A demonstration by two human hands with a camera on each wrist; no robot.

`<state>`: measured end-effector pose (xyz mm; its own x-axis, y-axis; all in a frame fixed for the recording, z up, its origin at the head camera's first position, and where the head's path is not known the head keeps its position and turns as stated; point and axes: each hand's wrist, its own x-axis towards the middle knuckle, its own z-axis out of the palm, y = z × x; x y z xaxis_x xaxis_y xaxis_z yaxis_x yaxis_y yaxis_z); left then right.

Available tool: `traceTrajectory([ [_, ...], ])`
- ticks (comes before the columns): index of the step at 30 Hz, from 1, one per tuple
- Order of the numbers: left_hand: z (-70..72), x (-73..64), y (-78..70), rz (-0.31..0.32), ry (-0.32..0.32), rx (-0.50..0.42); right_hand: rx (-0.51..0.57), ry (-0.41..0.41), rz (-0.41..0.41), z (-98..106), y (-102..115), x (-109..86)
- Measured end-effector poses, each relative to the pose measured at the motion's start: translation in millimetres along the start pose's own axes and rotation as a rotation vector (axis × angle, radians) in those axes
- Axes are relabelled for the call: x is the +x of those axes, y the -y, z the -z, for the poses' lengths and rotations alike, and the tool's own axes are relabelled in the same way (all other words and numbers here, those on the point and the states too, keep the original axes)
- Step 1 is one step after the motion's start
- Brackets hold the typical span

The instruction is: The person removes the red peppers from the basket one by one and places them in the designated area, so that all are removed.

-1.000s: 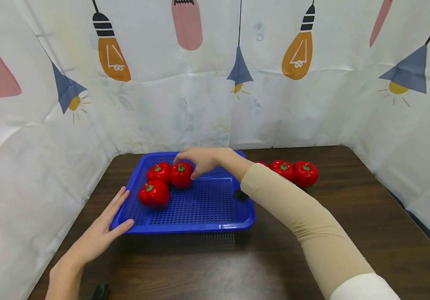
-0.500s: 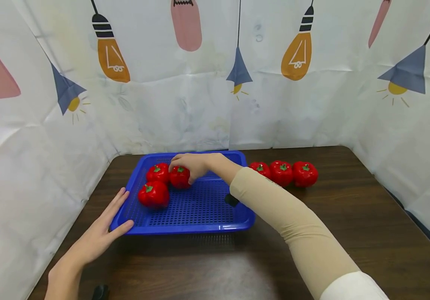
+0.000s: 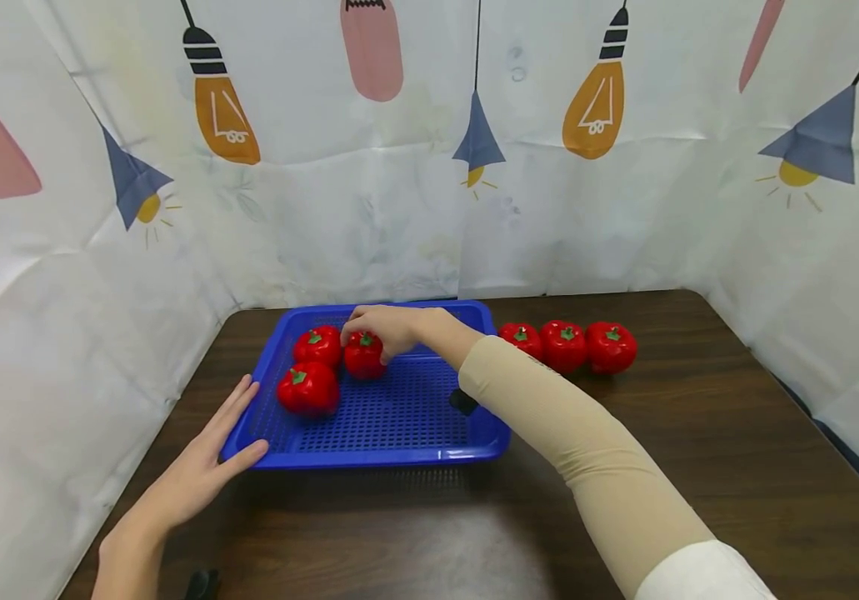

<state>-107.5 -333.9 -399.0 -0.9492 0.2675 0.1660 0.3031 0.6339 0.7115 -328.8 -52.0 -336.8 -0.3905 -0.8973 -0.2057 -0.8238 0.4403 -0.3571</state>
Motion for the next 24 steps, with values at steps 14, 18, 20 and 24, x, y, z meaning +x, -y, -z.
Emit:
traceTrajectory([
  [14, 0.4, 1.7, -2.5, 0.003, -0.003, 0.007, -0.062, 0.037, 0.011, 2, -1, -5.1],
  [18, -0.5, -0.3, -2.6, 0.003, -0.011, 0.016, -0.044, 0.051, 0.013, 4, 1, -9.4],
  [20, -0.7, -0.6, -2.5, 0.004, -0.013, 0.02, -0.04, 0.054, 0.01, 5, 1, -12.2],
  [24, -1.1, -0.3, -2.2, 0.003, -0.013, 0.025, -0.039, 0.052, 0.022, 8, 2, -17.9],
])
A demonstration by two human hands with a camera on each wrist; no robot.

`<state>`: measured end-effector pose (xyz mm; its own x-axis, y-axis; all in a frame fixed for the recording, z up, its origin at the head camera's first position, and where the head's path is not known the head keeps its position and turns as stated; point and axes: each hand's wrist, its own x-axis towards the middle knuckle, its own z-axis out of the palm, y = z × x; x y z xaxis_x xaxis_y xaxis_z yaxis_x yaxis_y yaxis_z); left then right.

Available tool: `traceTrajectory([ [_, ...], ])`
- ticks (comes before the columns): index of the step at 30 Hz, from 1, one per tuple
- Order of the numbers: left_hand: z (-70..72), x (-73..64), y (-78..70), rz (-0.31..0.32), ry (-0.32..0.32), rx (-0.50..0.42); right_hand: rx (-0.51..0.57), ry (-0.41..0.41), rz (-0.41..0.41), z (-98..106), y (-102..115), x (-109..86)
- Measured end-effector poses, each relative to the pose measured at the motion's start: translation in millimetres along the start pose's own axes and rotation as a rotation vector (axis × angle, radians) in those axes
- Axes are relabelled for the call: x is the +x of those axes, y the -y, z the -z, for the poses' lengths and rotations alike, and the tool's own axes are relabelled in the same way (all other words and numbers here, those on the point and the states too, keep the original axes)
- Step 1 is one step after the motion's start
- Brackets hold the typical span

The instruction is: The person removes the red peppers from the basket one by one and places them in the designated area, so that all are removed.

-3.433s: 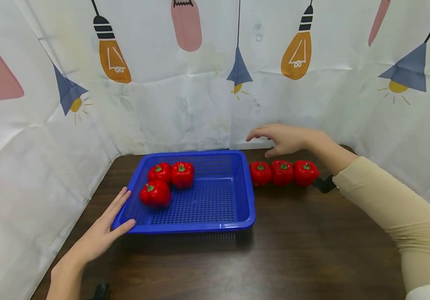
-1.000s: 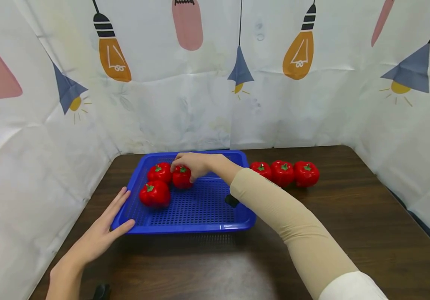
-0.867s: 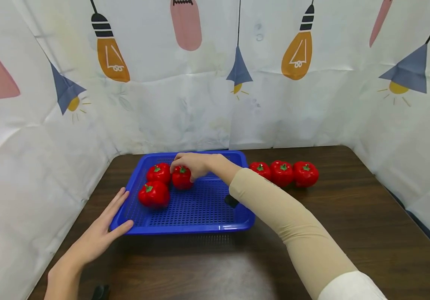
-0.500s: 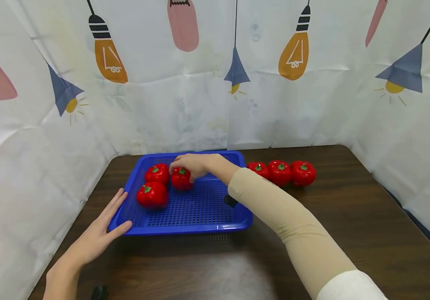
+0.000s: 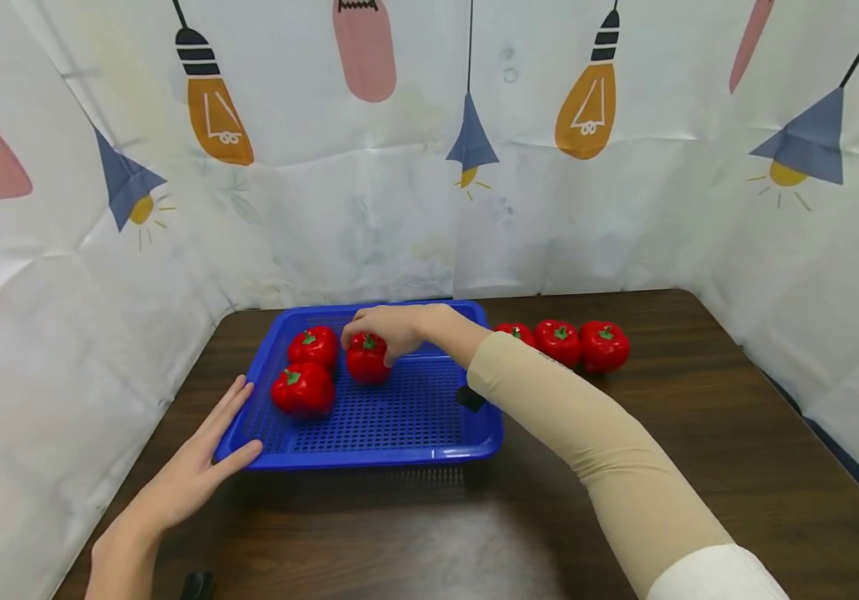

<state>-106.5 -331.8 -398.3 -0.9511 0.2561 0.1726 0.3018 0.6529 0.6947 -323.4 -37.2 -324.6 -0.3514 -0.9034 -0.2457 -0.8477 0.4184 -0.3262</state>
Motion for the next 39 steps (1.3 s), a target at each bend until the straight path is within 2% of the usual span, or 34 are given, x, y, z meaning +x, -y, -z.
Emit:
traceTrajectory([
  [18, 0.2, -2.7, -0.2, -0.006, -0.013, 0.029, -0.031, -0.013, 0.093, 25, 12, -36.6],
  [24, 0.5, -1.6, 0.2, 0.001, -0.002, -0.006, 0.002, -0.026, 0.093, 28, 10, -58.3],
  [32, 0.6, 0.3, -1.1, 0.006, 0.001, -0.002, -0.015, -0.083, 0.125, 37, 10, -90.8],
  [39, 2.7, 0.2, -2.3, 0.012, 0.009, -0.003, -0.006, -0.116, 0.123, 45, 11, -114.3],
])
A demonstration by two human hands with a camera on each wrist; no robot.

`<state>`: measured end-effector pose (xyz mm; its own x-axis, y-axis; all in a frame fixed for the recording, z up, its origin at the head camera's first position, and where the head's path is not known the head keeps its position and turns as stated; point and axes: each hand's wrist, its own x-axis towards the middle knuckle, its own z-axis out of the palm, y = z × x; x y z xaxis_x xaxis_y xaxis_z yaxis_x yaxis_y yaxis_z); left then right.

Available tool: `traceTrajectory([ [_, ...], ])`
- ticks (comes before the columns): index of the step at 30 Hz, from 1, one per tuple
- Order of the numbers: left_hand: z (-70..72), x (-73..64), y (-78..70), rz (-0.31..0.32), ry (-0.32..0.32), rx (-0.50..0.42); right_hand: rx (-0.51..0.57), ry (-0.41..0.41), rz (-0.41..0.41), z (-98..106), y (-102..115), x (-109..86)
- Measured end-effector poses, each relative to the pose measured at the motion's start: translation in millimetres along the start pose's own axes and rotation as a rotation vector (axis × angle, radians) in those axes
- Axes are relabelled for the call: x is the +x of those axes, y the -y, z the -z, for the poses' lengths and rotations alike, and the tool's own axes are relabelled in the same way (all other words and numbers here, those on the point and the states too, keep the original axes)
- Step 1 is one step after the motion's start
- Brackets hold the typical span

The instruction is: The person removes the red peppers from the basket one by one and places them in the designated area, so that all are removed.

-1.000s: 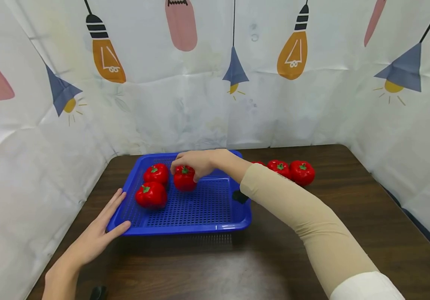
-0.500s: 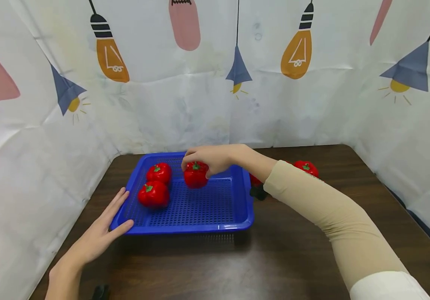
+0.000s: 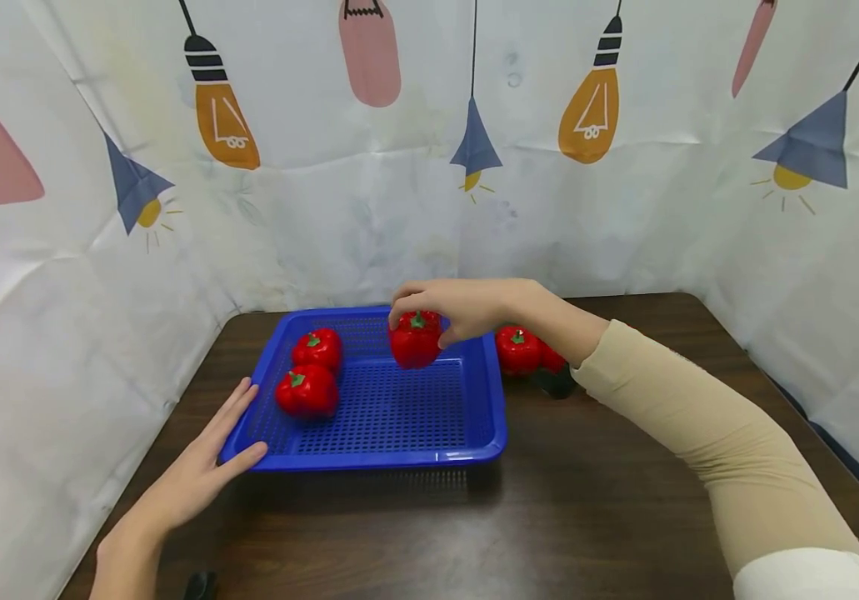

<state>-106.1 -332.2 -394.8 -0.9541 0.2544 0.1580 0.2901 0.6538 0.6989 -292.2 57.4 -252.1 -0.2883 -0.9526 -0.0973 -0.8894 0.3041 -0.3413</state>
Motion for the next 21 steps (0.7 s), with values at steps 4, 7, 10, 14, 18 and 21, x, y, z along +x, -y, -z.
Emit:
traceTrajectory([
  [4, 0.1, 0.4, 0.0, 0.003, 0.002, 0.007, 0.016, -0.016, -0.004, 4, 0, -14.9],
  [7, 0.5, 0.6, 0.1, 0.003, 0.002, 0.012, 0.021, -0.02, -0.012, 8, 1, -26.5],
  [10, 0.7, 0.5, 0.3, 0.002, 0.002, 0.014, 0.015, -0.029, -0.017, 10, 2, -38.3],
  [14, 0.6, 0.5, 1.0, 0.009, 0.0, 0.022, 0.007, -0.057, -0.005, 11, 3, -53.9],
  [18, 0.8, 0.0, 1.4, 0.008, -0.001, 0.029, 0.008, -0.08, 0.0, 12, 2, -68.6],
  [21, 1.1, -1.3, 1.4, -0.003, -0.003, 0.029, 0.001, -0.093, -0.001, 12, 1, -78.6],
])
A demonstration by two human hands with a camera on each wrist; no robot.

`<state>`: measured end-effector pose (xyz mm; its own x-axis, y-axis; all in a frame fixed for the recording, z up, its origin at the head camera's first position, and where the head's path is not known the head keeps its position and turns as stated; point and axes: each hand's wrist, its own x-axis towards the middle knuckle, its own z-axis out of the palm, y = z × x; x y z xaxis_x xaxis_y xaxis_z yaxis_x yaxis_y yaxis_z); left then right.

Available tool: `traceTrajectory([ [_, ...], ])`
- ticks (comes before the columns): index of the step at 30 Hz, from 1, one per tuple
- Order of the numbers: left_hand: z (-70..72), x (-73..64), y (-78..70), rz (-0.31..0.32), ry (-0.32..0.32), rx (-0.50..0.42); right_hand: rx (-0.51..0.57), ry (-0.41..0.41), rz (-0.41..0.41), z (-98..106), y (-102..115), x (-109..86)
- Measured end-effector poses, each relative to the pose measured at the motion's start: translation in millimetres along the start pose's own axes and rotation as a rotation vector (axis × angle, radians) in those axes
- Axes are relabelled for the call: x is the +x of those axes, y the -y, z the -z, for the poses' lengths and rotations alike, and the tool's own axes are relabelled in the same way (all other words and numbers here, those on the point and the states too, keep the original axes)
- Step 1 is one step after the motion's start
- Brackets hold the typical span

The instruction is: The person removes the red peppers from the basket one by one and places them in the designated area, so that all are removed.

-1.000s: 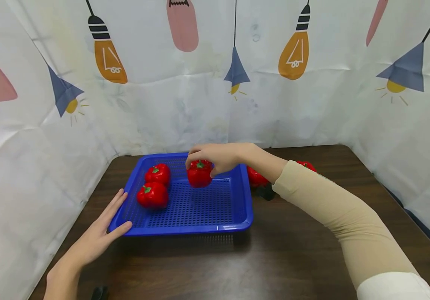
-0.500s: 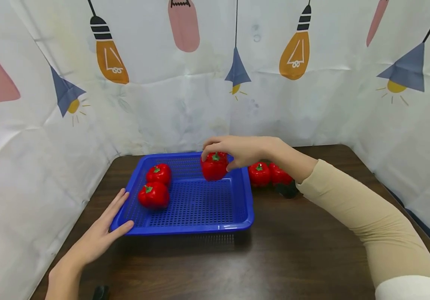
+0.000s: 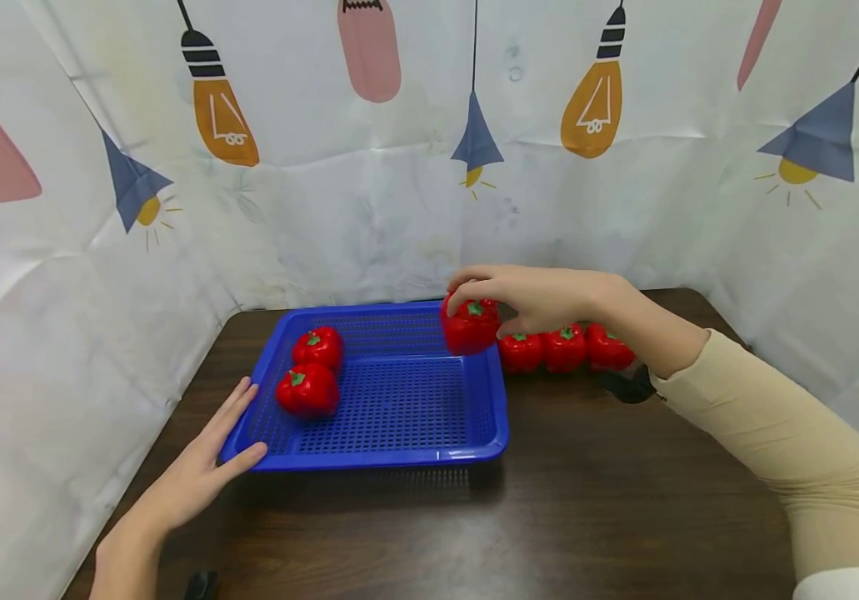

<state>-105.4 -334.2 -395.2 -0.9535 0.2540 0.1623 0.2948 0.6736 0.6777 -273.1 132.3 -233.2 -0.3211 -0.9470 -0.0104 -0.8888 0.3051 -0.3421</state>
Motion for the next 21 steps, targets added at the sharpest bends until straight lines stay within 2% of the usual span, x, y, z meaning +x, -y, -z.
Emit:
traceTrajectory([
  [4, 0.4, -1.2, 0.1, -0.003, -0.002, -0.004, -0.015, -0.01, -0.009, 0, -1, -13.2],
  [11, 2.4, -2.3, -0.8, 0.026, -0.002, 0.002, -0.015, -0.003, -0.06, -1, 3, -35.2],
  [21, 3.5, -1.2, 1.7, 0.029, 0.023, -0.005, -0.022, -0.036, -0.083, -11, -3, -62.3],
])
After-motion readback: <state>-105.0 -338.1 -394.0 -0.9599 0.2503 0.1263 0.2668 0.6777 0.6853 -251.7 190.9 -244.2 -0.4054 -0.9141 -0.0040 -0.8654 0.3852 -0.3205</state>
